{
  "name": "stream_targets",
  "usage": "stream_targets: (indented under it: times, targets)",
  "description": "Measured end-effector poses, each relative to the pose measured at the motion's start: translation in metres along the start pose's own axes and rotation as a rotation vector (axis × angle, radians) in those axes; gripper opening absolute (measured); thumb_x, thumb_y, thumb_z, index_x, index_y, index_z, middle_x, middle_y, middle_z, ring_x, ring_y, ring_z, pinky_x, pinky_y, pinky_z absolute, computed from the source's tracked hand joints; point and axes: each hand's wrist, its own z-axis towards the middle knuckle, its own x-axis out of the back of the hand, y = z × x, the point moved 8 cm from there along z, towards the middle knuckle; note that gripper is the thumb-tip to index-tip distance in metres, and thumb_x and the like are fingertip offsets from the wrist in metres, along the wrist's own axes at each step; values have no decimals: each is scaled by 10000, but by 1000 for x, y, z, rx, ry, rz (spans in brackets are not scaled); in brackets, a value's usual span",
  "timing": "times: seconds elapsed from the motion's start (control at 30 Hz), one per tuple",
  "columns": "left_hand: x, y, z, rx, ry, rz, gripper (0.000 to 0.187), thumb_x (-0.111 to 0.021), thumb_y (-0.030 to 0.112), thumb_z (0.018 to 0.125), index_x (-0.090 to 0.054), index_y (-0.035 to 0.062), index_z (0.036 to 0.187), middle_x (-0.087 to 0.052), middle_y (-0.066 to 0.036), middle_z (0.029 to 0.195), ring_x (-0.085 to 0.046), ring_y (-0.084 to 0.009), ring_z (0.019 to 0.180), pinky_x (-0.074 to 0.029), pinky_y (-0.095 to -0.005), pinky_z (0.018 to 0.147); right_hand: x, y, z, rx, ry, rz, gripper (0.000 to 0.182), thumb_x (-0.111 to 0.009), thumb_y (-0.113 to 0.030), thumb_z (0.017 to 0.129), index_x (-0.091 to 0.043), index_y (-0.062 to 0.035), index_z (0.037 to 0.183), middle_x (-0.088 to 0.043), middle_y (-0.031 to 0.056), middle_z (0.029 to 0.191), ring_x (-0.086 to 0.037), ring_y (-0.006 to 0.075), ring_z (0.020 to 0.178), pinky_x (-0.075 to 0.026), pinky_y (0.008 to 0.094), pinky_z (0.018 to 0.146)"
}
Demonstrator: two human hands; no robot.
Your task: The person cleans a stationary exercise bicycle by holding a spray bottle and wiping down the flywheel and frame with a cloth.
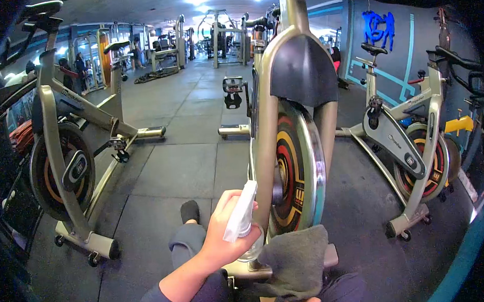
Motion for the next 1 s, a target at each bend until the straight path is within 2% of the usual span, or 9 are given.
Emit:
stream_targets:
  times: [0.03, 0.17, 0.27, 0.33, 0.57, 0.67, 0.73, 1.0]
  targets:
    - [0, 3, 0, -6, 10, 39, 396, -641, 14, 623, -558, -14, 1009, -518, -150, 1003, -553, -306, 937, -462, -362, 818, 0, 0, 2, 1, 8, -7, 714, -520, -594, 832, -469, -23, 1260, -542, 160, 1132, -528, 293, 1018, -444, 398, 879]
    - [-4, -3, -1, 38, 45, 17, 382, -646, 29, 626, -561, -17, 995, -518, -161, 989, -538, -320, 961, -457, -365, 818, 2, 1, 6, -2, 36, -10, 732, -536, -586, 824, -438, -19, 1277, -501, 170, 1164, -497, 302, 1050, -421, 404, 899]
    - [-12, -6, 0, 34, -4, 55, 369, -642, 38, 630, -558, -20, 984, -517, -163, 984, -527, -317, 989, -453, -362, 827, 1, -1, 8, -3, 52, -26, 748, -548, -580, 818, -414, -15, 1290, -470, 178, 1188, -474, 310, 1074, -404, 409, 914]
    - [-20, -6, 0, -28, -81, 201, 553, -621, -28, 657, -481, 5, 1191, -498, -71, 1073, -592, -174, 976, -495, -301, 812, 1, -2, 9, -9, 68, -33, 759, -556, -576, 814, -399, -13, 1298, -450, 183, 1204, -458, 315, 1090, -393, 413, 923]
    - [-22, -13, -1, 13, -20, 79, 611, -622, -20, 681, -405, 21, 1251, -500, -66, 1065, -592, -181, 1000, -498, -310, 810, -1, -5, 13, -18, 84, -64, 805, -584, -563, 799, -344, -5, 1328, -378, 201, 1261, -403, 332, 1145, -353, 424, 958]
    - [-22, -6, -2, -23, -25, 157, 588, -618, -27, 681, -416, 23, 1231, -508, -60, 1050, -594, -182, 999, -501, -308, 805, -3, -5, 17, -17, 99, -80, 828, -596, -557, 793, -321, -1, 1341, -347, 209, 1285, -380, 340, 1169, -335, 429, 973]
    - [-15, -11, -4, 87, 89, -78, 331, -641, 8, 645, -563, 10, 966, -511, -137, 1022, -541, -283, 957, -452, -362, 819, -6, -5, 21, -16, 108, -92, 843, -604, -553, 789, -305, 1, 1349, -327, 214, 1301, -364, 345, 1185, -324, 433, 983]
    - [-5, -3, -7, 59, 48, -9, 328, -645, 17, 646, -568, 18, 965, -531, -129, 980, -557, -282, 925, -464, -354, 794, -19, -9, 33, 21, 142, -169, 911, -636, -538, 772, -243, 10, 1383, -245, 235, 1366, -302, 364, 1248, -278, 446, 1022]
